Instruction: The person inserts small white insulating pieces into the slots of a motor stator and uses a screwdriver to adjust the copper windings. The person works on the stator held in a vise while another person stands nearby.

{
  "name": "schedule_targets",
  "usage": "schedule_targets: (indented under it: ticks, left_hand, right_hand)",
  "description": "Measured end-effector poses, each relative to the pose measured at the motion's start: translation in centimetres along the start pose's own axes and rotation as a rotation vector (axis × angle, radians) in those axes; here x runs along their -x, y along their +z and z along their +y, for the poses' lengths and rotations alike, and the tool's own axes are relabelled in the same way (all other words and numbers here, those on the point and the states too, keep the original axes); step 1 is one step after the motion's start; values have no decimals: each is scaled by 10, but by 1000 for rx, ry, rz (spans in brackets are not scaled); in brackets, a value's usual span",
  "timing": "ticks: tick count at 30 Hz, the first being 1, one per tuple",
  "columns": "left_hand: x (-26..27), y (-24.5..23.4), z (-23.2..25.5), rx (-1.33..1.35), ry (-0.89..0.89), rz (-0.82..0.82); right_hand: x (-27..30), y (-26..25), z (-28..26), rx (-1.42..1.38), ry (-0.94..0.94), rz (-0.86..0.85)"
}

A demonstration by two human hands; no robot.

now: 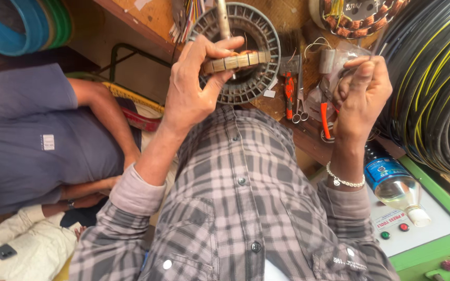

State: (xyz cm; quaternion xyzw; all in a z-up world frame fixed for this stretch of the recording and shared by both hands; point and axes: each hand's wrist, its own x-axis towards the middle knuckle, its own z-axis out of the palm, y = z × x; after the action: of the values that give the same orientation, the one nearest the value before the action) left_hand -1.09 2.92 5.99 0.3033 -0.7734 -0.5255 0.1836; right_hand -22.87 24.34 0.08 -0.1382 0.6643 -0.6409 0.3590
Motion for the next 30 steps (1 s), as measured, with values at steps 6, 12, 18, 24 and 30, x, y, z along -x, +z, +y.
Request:
schedule_targets:
  ticks: [6, 12, 18, 24, 30]
  left_hand:
    - [-5, -11, -5, -176, 169, -53]
    - [9, 0, -9, -313, 262, 16]
    - [5, 10, -45, -125, 314, 58]
    - [13, 26, -54, 116, 176, 193]
    - [8, 14, -49, 92, 287, 231]
  right_hand:
    - [-8, 6, -19, 138, 142, -104]
    - [7, 2, -15, -328, 398, -119]
    - [29, -3, 0, -639, 256, -308]
    - [23, -7, 15, -339, -12, -253]
    - [26, 4, 0, -76, -178, -147]
